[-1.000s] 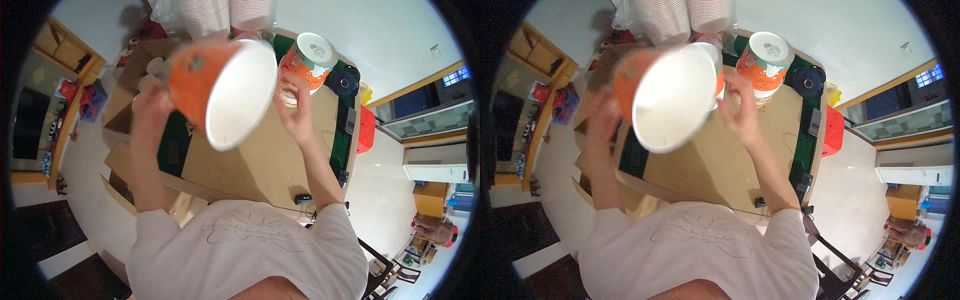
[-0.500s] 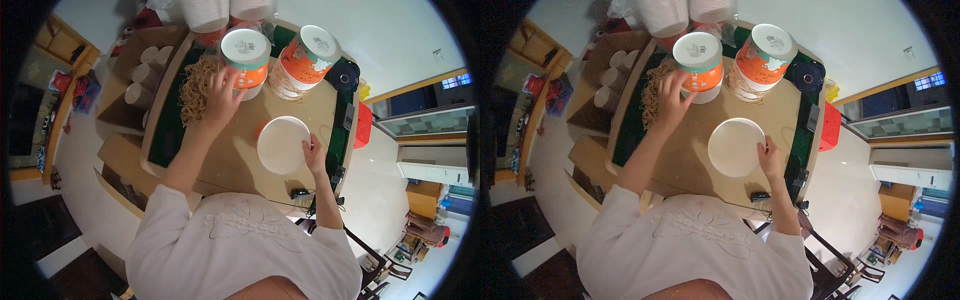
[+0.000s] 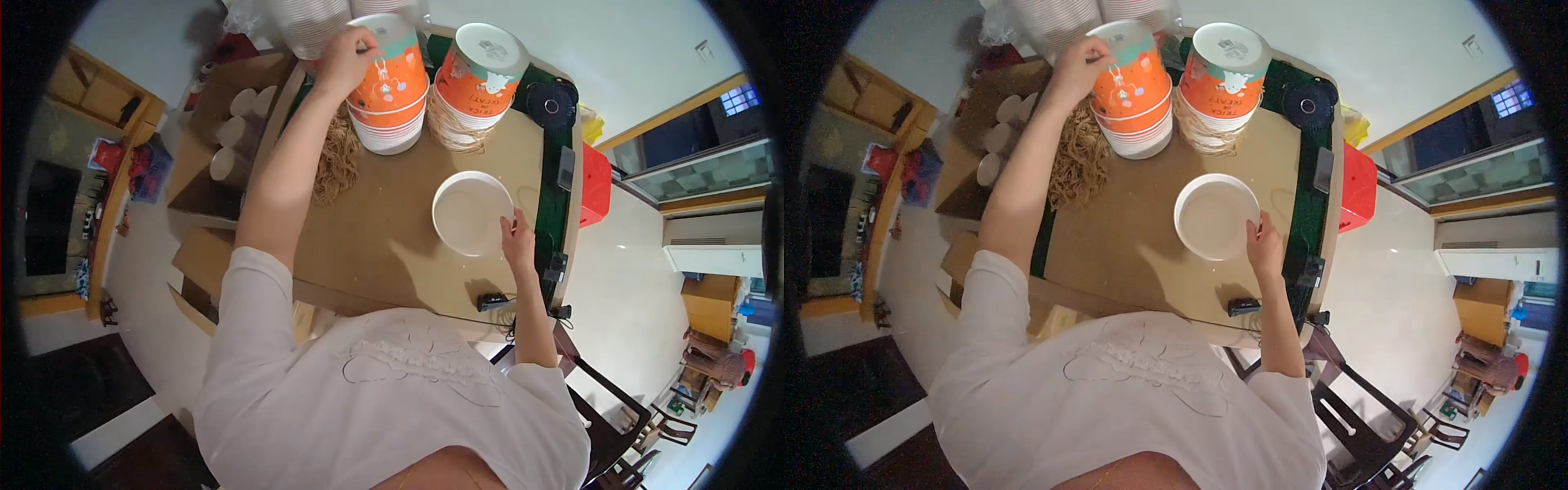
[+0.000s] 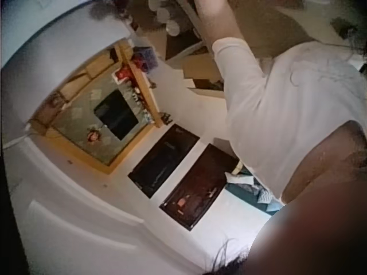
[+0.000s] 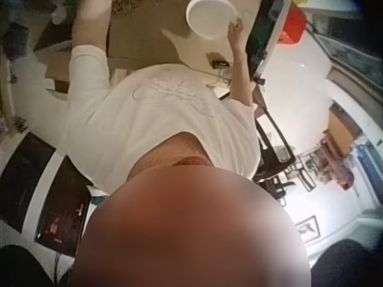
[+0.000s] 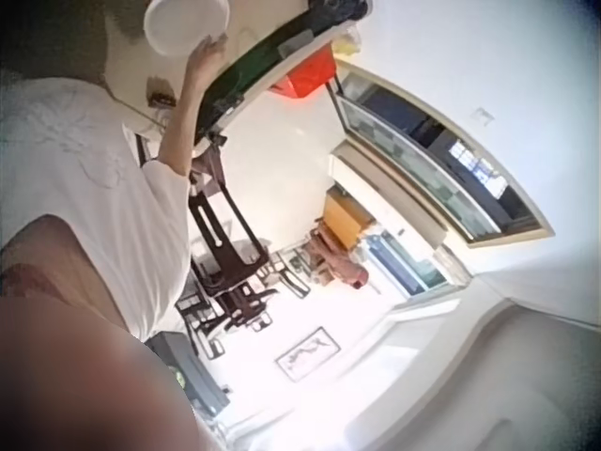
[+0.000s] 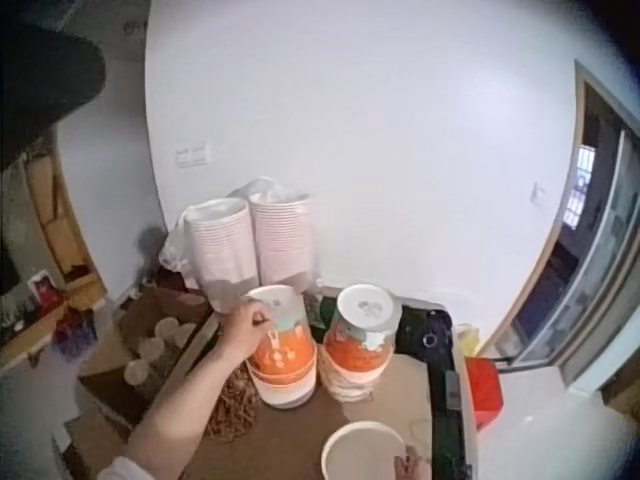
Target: Packaging and organizing paper bowls using rubber bands.
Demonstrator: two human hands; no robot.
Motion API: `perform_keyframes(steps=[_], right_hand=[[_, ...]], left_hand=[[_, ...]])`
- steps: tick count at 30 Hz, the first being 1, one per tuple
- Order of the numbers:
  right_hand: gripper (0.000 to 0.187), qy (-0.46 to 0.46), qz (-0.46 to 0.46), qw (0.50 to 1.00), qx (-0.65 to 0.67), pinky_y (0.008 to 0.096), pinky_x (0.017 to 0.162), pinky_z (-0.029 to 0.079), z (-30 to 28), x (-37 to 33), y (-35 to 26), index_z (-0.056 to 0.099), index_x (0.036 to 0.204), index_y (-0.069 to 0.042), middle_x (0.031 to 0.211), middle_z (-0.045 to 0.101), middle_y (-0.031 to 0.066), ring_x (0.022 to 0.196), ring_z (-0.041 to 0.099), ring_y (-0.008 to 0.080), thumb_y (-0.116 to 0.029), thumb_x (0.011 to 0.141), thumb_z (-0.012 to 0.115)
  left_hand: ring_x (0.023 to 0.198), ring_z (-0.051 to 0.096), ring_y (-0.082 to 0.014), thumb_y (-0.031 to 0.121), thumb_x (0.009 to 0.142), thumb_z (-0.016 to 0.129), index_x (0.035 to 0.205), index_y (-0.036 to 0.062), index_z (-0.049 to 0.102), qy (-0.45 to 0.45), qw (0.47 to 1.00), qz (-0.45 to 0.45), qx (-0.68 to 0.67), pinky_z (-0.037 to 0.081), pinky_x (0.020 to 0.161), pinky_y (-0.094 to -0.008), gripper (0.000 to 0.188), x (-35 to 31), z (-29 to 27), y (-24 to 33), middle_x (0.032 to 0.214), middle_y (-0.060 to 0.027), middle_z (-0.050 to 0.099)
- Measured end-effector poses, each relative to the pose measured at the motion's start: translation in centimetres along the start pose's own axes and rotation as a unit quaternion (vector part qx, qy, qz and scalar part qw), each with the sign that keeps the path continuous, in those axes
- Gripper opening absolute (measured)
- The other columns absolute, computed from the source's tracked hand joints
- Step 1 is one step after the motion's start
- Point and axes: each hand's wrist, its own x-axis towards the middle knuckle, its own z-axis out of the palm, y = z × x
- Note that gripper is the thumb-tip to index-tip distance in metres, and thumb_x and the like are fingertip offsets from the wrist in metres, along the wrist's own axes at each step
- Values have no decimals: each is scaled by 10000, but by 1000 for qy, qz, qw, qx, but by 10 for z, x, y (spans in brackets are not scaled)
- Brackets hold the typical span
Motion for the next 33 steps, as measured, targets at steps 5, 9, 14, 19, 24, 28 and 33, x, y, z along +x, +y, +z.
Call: perform_keyframes(steps=[5, 9, 14, 19, 24, 28, 33], right_hand=[[341, 148, -112, 983, -8, 372, 661, 492, -14, -6, -7, 509, 1170, -66, 845, 621, 153, 718, 607, 291, -187, 859, 580], [316, 0, -132, 970, 203, 286, 687, 492, -38, -14, -53, 489, 1197, -39, 991, 604, 113, 806, 604, 159, -160, 908, 533], [491, -243, -2, 875, 419, 265, 668, 503, -2, -65, -132, 313, 1368, -119, 1063, 570, 87, 813, 592, 135, -293, 939, 477], [406, -283, 19, 931, 228, 312, 551, 530, 76, -89, -90, 463, 1232, -48, 947, 599, 75, 766, 605, 163, -198, 863, 539], [366, -281, 135, 930, 198, 303, 462, 531, 91, -86, -91, 483, 1203, -39, 907, 618, 112, 653, 630, 191, -154, 857, 512], [394, -305, 167, 923, 166, 286, 467, 525, 87, -76, -112, 417, 1228, -8, 789, 609, 133, 570, 618, 183, -203, 893, 492], [401, -303, 218, 909, 187, 259, 475, 511, 69, -76, -131, 392, 1312, -115, 761, 610, 76, 517, 593, 134, -243, 939, 465]], left_hand=[[887, 576, -145, 147, 796, 675, 858, 23, 608, 34, 999, -9, -18, 451, 831, -295, 154, 18, -78, 51, 924, -50, 646], [900, 552, -125, 168, 828, 647, 909, 63, 607, 81, 973, -101, -191, 424, 830, -255, 139, -28, -151, 88, 909, 9, 612], [846, 496, -76, 226, 854, 582, 951, 110, 550, -2, 843, -395, -364, 393, 755, -234, 155, -177, -148, 79, 886, 34, 545], [898, 601, -160, 288, 905, 499, 992, 100, 622, -142, 562, -486, -654, 461, 823, -321, 241, -343, -83, 22, 1005, -46, 640], [926, 582, -163, 357, 864, 589, 986, 95, 597, -43, 617, -663, -421, 428, 860, -323, 289, -354, -66, 15, 952, -46, 635], [816, 590, -141, 204, 858, 604, 1004, 64, 603, -78, 723, -602, -328, 464, 727, -284, 202, -355, -66, -75, 932, -46, 635], [718, 585, -122, 154, 818, 624, 865, 35, 651, -25, 822, -535, -192, 458, 626, -277, 130, -309, -66, -118, 771, -39, 638]])
